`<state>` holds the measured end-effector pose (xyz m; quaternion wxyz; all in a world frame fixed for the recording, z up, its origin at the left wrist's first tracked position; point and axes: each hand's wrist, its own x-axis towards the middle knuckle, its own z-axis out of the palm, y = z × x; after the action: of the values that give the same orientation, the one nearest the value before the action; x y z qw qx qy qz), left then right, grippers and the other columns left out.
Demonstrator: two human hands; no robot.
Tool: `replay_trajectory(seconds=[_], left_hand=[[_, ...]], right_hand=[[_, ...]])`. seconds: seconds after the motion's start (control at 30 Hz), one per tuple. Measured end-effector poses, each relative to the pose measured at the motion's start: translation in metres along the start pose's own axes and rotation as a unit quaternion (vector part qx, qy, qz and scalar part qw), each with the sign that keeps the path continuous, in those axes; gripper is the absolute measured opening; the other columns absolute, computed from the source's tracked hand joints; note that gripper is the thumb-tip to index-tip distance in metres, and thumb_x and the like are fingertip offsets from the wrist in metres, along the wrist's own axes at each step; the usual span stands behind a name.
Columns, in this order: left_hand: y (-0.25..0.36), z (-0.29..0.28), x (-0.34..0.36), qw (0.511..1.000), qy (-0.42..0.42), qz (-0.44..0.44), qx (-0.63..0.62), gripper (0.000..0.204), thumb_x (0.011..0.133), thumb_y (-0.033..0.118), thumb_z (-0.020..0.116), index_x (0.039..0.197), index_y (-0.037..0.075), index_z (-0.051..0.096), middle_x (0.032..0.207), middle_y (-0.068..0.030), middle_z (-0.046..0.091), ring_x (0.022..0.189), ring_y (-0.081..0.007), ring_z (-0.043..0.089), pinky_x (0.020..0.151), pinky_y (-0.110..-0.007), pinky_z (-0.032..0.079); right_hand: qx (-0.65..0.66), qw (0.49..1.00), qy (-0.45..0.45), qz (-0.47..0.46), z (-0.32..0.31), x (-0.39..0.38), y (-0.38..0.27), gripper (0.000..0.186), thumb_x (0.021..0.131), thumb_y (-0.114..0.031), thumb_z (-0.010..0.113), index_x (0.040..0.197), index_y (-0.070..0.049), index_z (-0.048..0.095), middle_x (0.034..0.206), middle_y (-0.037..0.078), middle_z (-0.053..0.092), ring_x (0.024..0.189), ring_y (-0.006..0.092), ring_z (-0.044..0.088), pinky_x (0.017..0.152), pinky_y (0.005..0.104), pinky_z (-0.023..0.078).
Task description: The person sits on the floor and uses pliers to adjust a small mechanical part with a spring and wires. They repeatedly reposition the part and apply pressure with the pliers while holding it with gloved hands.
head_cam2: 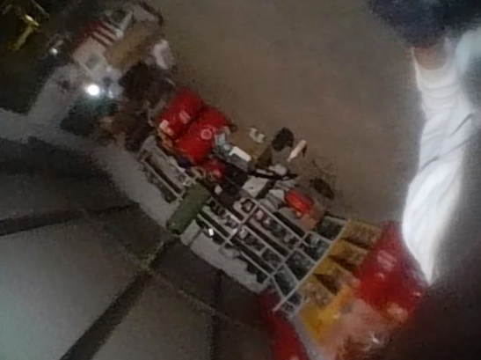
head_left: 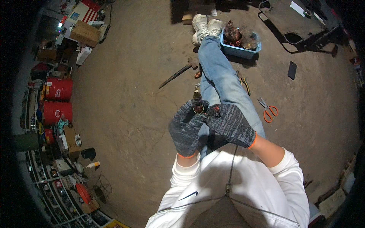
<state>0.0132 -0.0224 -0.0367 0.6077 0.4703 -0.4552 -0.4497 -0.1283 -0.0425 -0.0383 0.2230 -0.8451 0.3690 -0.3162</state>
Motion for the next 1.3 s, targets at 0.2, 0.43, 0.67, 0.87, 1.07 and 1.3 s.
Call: replay_trajectory(seconds=[0.2, 0.43, 0.67, 0.87, 1.07, 1.3], left_hand=[[0.004, 0.003, -0.002, 0.999, 0.0, -0.03, -0.015, 0.025, 0.088, 0.011, 0.049, 0.108, -0.005, 0.053, 0.089, -0.0107, 0.062, 0.077, -0.0181, 0.06, 0.067, -0.027, 0.049], [0.003, 0.011, -0.007, 0.956, 0.026, -0.159, -0.247, 0.026, 0.091, 0.01, 0.045, 0.112, -0.004, 0.049, 0.096, -0.0113, 0.058, 0.086, -0.0184, 0.058, 0.075, -0.029, 0.049], [0.002, 0.008, -0.008, 0.911, 0.004, -0.21, -0.356, 0.028, 0.089, 0.009, 0.047, 0.114, -0.003, 0.047, 0.098, -0.0119, 0.057, 0.089, -0.0196, 0.057, 0.078, -0.03, 0.049], [0.002, 0.012, -0.008, 0.841, 0.041, -0.286, -0.458, 0.026, 0.088, 0.013, 0.05, 0.11, -0.001, 0.049, 0.094, -0.0117, 0.057, 0.089, -0.0219, 0.056, 0.083, -0.035, 0.047], [0.004, 0.012, -0.009, 0.852, 0.042, -0.275, -0.442, 0.026, 0.087, 0.014, 0.052, 0.108, 0.0, 0.049, 0.094, -0.0119, 0.057, 0.089, -0.0225, 0.056, 0.083, -0.036, 0.048], [0.013, 0.012, -0.005, 0.944, 0.003, -0.138, -0.298, 0.031, 0.084, 0.003, 0.051, 0.114, -0.003, 0.046, 0.099, -0.0132, 0.059, 0.095, -0.0219, 0.057, 0.084, -0.034, 0.047]], right_hand=[[0.203, 0.971, -0.007, 0.127, -0.003, -0.004, -0.009, 0.017, 0.067, -0.018, 0.058, 0.081, -0.009, 0.057, 0.069, 0.011, 0.054, 0.062, 0.0267, 0.057, 0.051, 0.0368, 0.044], [0.136, 0.978, 0.048, 0.148, 0.001, -0.006, -0.017, 0.013, 0.069, -0.017, 0.058, 0.079, -0.008, 0.056, 0.066, 0.011, 0.054, 0.058, 0.0277, 0.056, 0.049, 0.0372, 0.044], [0.253, 0.953, 0.03, 0.163, -0.005, -0.011, -0.016, 0.017, 0.072, -0.019, 0.058, 0.083, -0.006, 0.056, 0.069, 0.01, 0.055, 0.063, 0.0272, 0.058, 0.054, 0.0347, 0.046], [0.318, 0.924, 0.0, 0.212, -0.007, -0.014, -0.015, 0.017, 0.075, -0.022, 0.056, 0.085, -0.008, 0.057, 0.077, 0.009, 0.056, 0.069, 0.0251, 0.058, 0.059, 0.0349, 0.046], [0.308, 0.926, -0.03, 0.214, -0.011, -0.013, -0.013, 0.015, 0.077, -0.023, 0.056, 0.084, -0.01, 0.057, 0.078, 0.007, 0.057, 0.069, 0.0246, 0.058, 0.059, 0.0345, 0.046], [0.386, 0.873, -0.046, 0.293, -0.03, -0.017, -0.007, 0.019, 0.075, -0.018, 0.058, 0.09, -0.009, 0.064, 0.081, 0.007, 0.063, 0.07, 0.018, 0.061, 0.064, 0.0286, 0.047]])
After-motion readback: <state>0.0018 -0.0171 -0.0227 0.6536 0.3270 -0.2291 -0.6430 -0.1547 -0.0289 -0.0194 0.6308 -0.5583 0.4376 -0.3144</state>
